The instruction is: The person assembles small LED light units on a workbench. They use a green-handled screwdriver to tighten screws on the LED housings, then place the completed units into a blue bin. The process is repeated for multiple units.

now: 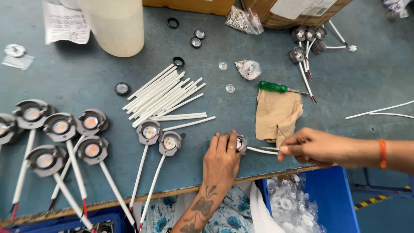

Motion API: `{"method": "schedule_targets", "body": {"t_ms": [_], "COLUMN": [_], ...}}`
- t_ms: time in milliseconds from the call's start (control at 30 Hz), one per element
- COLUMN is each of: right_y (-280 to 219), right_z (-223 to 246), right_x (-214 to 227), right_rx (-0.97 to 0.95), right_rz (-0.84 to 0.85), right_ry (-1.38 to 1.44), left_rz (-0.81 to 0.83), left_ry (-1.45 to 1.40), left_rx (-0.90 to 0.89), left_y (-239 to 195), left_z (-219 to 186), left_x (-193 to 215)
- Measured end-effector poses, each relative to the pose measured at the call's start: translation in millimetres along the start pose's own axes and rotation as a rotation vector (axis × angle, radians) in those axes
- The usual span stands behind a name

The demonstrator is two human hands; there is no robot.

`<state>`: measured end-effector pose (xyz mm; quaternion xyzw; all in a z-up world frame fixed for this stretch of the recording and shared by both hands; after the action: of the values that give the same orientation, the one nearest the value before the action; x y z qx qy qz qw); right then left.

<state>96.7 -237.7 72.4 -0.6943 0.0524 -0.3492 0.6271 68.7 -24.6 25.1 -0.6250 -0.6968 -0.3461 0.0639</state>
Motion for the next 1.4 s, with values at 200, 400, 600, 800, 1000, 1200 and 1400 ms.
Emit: {"method": "schedule_targets", "body": {"t_ms": [200,400,600,800,1000,1200,1400], "right_y": [-37,-91,-89,-78,-39,-18,5], "right_z": [84,100,93,93,84,69,14], "right_x": [17,-35,-56,-56,-23,10,10], "right_rx": [0.774,1.345,1.383,1.397,0.88,0.516,0.026], "right_rz": [-0.359,-0.612,-0.602,-0.525,-0.322,-0.266,0.084], "right_ry": [-0.713,-1.677,-2.278,-2.314,-1.758,-0.842,-0.054], "left_rz": [-0.01,0.0,-0.004,-0.008,0.002,0.005,-0.006], "left_ry": [0.021,0.063,0.066,0.045,0.009,0.023,0.029], "left_rx": [0.027,0.03,0.02,0.006,0.01,-0.014,-0.024], "left_y": [-1,-3,-3,-1,-1,-2,-1], "left_z": [1,1,0,-2,0,-1,-1], "left_x": [3,1,1,1,-2,-5,-4]}}
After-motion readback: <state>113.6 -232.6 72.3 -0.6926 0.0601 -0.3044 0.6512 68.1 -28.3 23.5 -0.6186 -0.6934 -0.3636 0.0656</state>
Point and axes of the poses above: each hand's wrist, its own y-axis towards the middle knuckle, its own x-axis out of the back of the hand, z = x × y, the point moved 9 cm from there along y, towards the middle knuckle, and after that the axes turned 3 degrees about y, right-handed, at the moved point
